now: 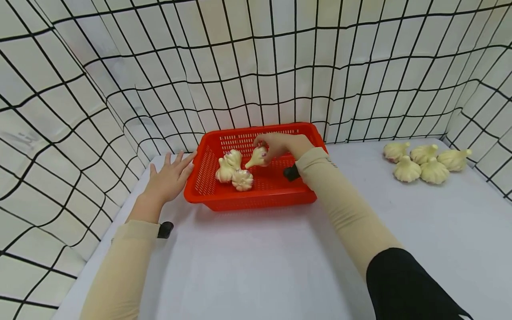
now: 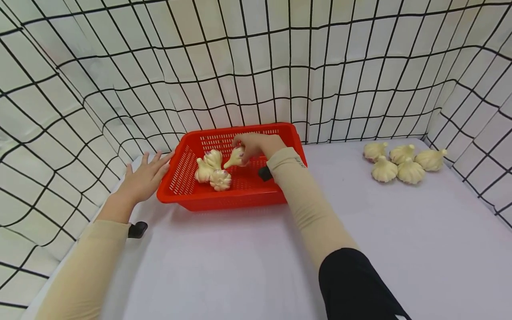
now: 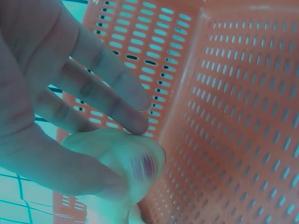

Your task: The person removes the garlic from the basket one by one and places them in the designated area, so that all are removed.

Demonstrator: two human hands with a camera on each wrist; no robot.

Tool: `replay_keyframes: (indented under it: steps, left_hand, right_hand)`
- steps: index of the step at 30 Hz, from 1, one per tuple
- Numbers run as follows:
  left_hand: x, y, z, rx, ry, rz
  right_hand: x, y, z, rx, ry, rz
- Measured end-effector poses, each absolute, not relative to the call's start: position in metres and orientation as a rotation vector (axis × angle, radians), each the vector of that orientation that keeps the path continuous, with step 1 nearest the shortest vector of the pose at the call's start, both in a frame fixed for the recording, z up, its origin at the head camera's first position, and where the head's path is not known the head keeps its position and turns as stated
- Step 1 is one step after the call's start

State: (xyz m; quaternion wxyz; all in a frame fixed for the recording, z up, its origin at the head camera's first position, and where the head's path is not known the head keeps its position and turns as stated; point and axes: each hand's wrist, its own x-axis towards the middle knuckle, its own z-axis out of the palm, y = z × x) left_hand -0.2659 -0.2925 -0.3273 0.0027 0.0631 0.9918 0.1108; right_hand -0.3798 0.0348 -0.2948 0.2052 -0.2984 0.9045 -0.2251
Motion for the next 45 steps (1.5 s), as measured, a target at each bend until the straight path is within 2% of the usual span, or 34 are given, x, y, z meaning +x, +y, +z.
replay_keyframes:
  steps: [20, 39, 45]
  left_hand:
    - [-0.266, -0.294, -0.325, 0.239, 3.107, 0.373]
    - [-0.266, -0.293, -0.327, 0.251, 3.107, 0.403]
    - [-0.267, -0.294, -0.328, 0.246, 3.115, 0.393]
  right_hand:
    - [-0.365, 0.058, -0.276, -0.91, 2.562, -0.804]
    - [-0.341, 0.088, -0.26, -1.099, 2.626, -0.746]
    - [-0.331, 0.101, -0.258, -1.06, 2.679, -0.788]
